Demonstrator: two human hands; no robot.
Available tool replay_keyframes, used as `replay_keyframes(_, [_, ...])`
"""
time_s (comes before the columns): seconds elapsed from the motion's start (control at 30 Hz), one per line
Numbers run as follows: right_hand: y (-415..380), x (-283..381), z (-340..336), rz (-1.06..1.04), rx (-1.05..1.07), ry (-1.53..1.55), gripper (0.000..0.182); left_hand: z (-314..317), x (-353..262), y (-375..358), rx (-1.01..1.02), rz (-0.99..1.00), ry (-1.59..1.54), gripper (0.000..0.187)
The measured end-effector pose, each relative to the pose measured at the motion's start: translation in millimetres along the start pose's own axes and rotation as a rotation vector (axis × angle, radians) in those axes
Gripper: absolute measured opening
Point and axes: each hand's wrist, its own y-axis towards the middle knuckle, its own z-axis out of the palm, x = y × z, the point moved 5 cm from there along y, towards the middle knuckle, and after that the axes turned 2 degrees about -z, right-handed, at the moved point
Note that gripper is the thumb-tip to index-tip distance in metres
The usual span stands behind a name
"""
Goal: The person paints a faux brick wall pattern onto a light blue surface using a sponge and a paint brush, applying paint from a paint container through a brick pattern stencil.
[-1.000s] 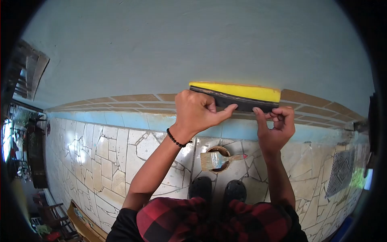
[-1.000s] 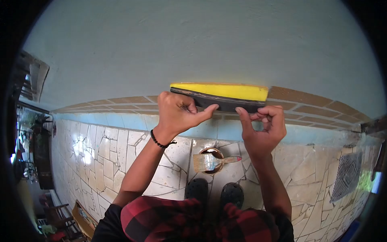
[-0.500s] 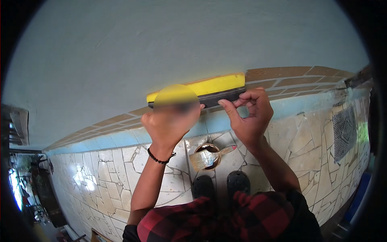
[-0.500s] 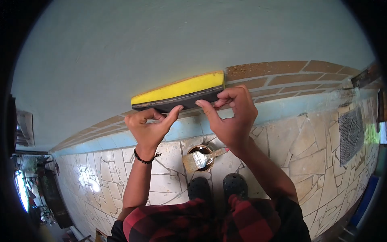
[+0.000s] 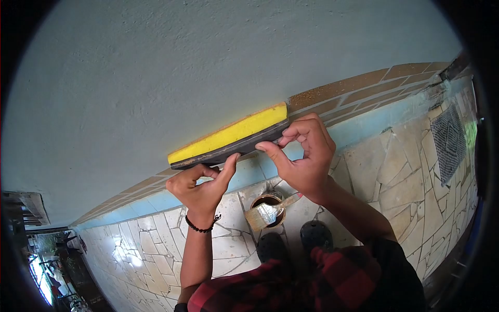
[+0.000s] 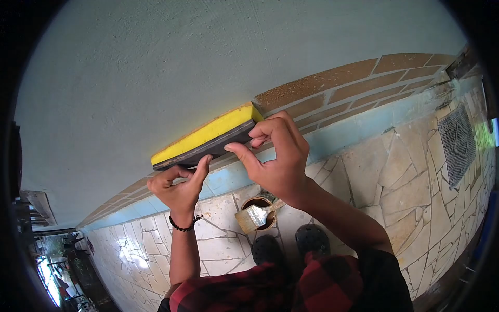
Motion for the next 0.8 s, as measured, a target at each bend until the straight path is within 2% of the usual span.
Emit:
replay_keyframes(0.3, [-0.9,-7.8,4.9,-0.006,-0.028,-0.036,0.042,1.4,-5.7,7.8,0.018,0.056,-0.02,0.047])
replay_keyframes(0.8, [-0.8,-6.6,9.6,-0.013,-0.062,-0.025,0.041,4.2,-2.5,11.0,-0.043,0.016,-0.056,0.055])
